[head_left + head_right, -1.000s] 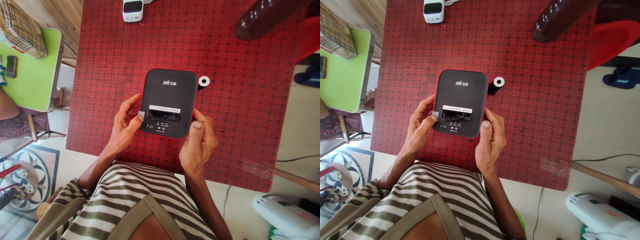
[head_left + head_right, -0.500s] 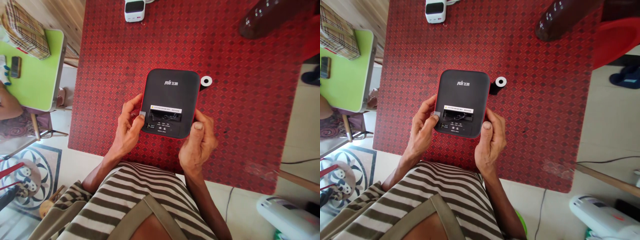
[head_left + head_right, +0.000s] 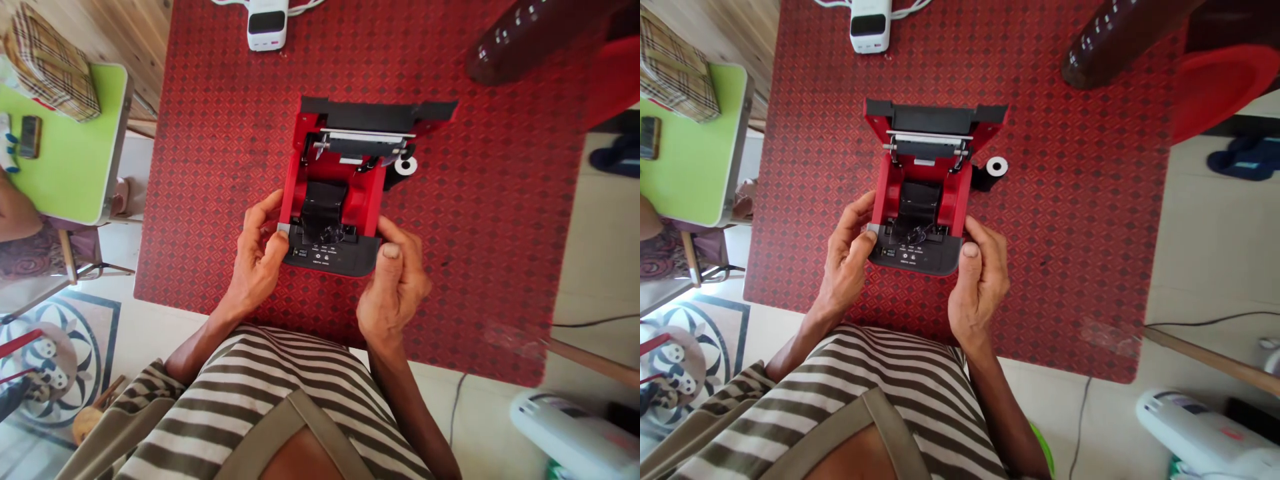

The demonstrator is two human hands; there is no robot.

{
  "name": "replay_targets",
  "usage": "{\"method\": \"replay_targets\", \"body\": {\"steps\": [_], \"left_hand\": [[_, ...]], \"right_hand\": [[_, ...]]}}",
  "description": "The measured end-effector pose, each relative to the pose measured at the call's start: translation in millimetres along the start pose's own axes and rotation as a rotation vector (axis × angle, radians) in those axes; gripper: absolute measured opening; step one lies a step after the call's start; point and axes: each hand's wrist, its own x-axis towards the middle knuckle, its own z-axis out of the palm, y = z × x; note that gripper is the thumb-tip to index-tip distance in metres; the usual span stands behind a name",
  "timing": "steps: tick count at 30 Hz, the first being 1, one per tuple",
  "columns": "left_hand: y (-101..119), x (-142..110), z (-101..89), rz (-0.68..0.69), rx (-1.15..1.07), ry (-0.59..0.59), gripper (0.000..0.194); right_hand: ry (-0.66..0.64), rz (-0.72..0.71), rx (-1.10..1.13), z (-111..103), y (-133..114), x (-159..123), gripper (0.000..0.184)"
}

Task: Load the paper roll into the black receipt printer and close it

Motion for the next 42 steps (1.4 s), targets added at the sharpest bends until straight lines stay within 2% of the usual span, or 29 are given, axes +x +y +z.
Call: {"method": "replay_targets", "body": {"steps": [4, 7, 8, 10, 12, 14, 16, 18, 23, 27, 31, 36, 42], "left_hand": [[1.0, -0.3, -2.9, -0.057, -0.027, -0.006, 0.06], [2.4, -0.2, -6.0, -0.084, -0.038, -0.021, 0.061], [2.9, 0.4, -7.3, -0.086, -0.041, -0.03, 0.061], [3.5, 2.7, -9.9, -0.082, -0.051, -0.048, 0.061], [3.3, 6.2, -12.3, -0.069, -0.069, -0.061, 0.061], [1.7, 10.0, -13.8, -0.053, -0.088, -0.066, 0.06], [-1.3, 13.1, -14.1, -0.039, -0.105, -0.067, 0.059], [-5.4, 15.1, -13.4, -0.018, -0.115, -0.061, 0.06], [-16.1, 17.4, -11.3, 0.016, -0.094, -0.041, 0.067], [-21.1, 18.3, -11.1, 0.024, -0.083, -0.043, 0.07], [-24.6, 18.2, -9.5, 0.057, -0.068, -0.04, 0.071], [-27.8, 18.9, -7.4, 0.08, -0.052, -0.029, 0.068], [-28.0, 19.9, -9.0, 0.063, -0.044, -0.035, 0.071]], "right_hand": [[0.038, -0.048, -0.047, -8.6, -5.4, 13.6, 0.038], [0.066, -0.182, -0.14, -21.4, -22.8, 35.6, 0.028], [0.024, -0.243, -0.181, -25.2, -30.2, 44.4, 0.025], [-0.166, -0.334, -0.26, -28.6, -43.0, 62.4, 0.025], [-0.399, -0.366, -0.333, -24.3, -50.0, 79.3, 0.027], [-0.576, -0.365, -0.429, -13.0, -50.4, 93.9, 0.032], [-0.676, -0.399, -0.541, 1.6, -47.1, 105.5, 0.034], [-0.723, -0.452, -0.628, 15.7, -43.6, 113.8, 0.034], [-0.744, -0.487, -0.664, 43.0, -37.3, 121.5, 0.025], [-0.642, -0.435, -0.697, 64.3, -23.8, 119.9, 0.026], [-0.576, -0.452, -0.577, 75.1, -9.4, 121.0, 0.025], [-0.606, -0.443, -0.546, 62.6, -15.7, 125.5, 0.021], [-0.677, -0.393, -0.527, 28.6, -53.7, 125.4, 0.017]]}}
